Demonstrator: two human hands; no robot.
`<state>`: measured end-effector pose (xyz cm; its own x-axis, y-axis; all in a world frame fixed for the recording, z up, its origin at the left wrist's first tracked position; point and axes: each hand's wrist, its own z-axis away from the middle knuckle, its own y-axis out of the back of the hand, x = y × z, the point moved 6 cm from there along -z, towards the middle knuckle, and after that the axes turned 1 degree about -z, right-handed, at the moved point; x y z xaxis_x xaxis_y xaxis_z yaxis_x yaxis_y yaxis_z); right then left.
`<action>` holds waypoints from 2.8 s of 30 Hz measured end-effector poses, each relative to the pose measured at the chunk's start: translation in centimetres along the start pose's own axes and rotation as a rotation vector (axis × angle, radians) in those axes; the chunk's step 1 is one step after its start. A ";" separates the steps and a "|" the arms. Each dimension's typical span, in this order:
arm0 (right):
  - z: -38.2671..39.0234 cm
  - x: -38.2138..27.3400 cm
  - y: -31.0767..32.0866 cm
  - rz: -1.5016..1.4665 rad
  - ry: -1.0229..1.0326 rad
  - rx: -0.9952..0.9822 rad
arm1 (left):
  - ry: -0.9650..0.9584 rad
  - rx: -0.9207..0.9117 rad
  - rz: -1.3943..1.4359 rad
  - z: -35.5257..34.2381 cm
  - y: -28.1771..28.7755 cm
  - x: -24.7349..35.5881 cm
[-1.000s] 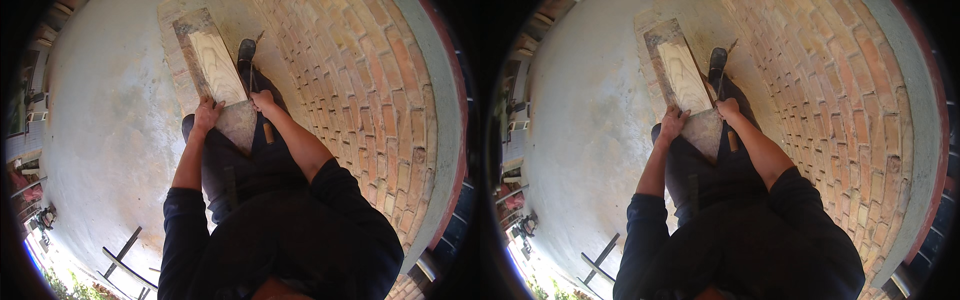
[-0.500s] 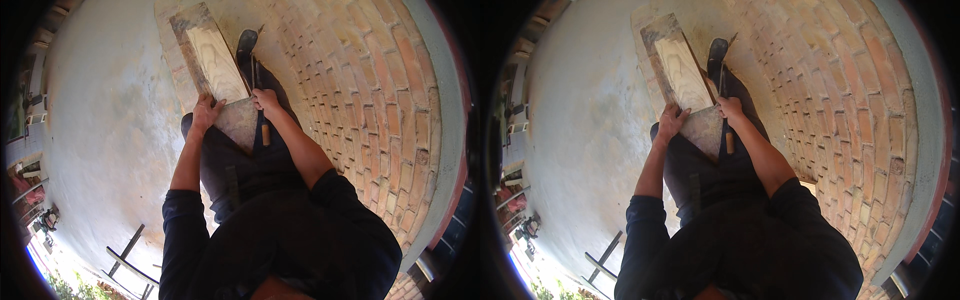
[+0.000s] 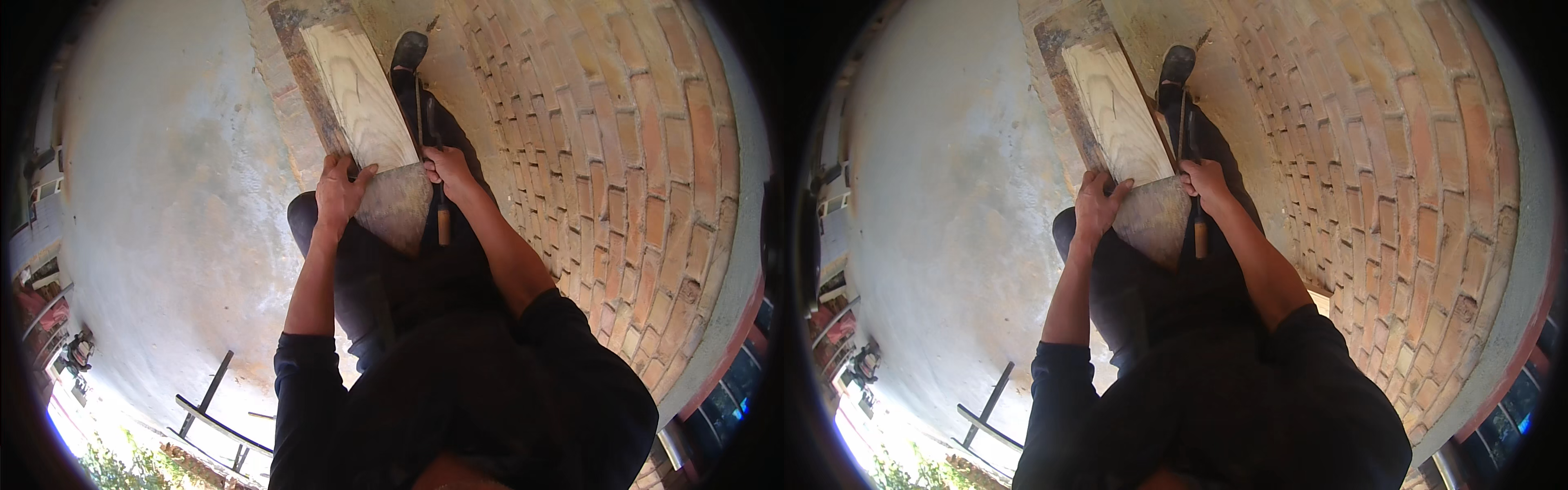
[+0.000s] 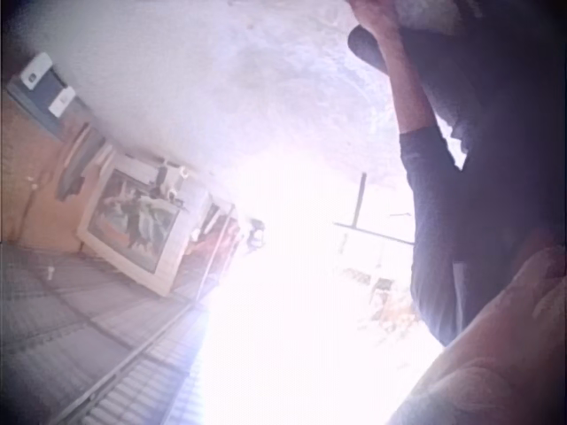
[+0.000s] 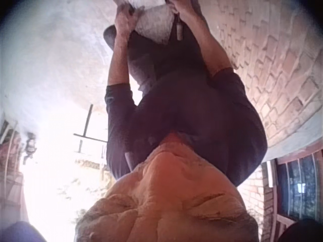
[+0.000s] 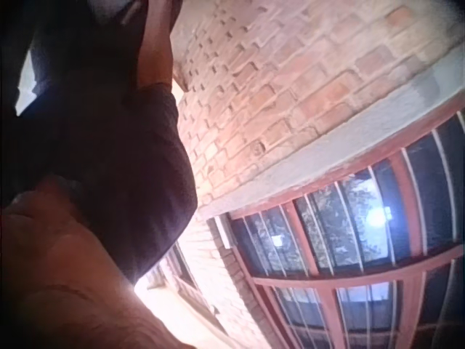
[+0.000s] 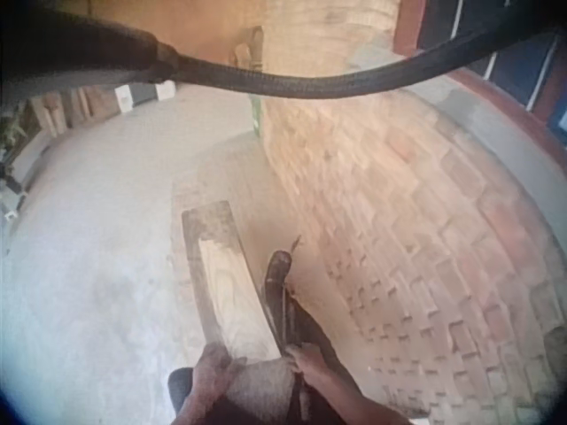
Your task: The person holds a piece of wood and sits on a wooden bench. Using a drawknife, the person shaves thin strips of wood from the block while holding it in place by hand.
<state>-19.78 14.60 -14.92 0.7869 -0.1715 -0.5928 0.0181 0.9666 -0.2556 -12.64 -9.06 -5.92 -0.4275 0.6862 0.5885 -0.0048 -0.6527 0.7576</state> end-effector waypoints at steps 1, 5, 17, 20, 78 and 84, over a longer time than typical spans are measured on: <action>0.1 0.0 0.0 -0.005 -0.022 -0.005 | 0.003 -0.004 0.021 -0.2 0.1 0.2; 1.2 -1.2 -0.1 0.139 -0.003 -0.042 | -0.011 0.042 0.079 0.3 0.6 -0.5; 10.7 -10.2 -12.2 0.165 0.228 -0.190 | 0.238 -0.200 1.474 12.2 -2.3 10.9; 11.3 -8.8 -14.4 0.234 0.217 -0.263 | 0.280 -0.173 1.472 10.8 -0.6 11.3; -3.4 -14.5 -27.7 0.590 0.364 -0.258 | 0.442 -0.042 1.778 -3.4 6.0 8.9; -2.8 -14.1 -27.6 0.565 0.377 -0.302 | 0.473 -0.049 1.740 -2.5 5.6 9.1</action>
<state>-33.04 -10.19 -1.63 0.3602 0.2302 -0.9040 -0.5401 0.8416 -0.0009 -18.82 -7.32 2.97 -0.1660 -0.8571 0.4878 0.6632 -0.4631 -0.5880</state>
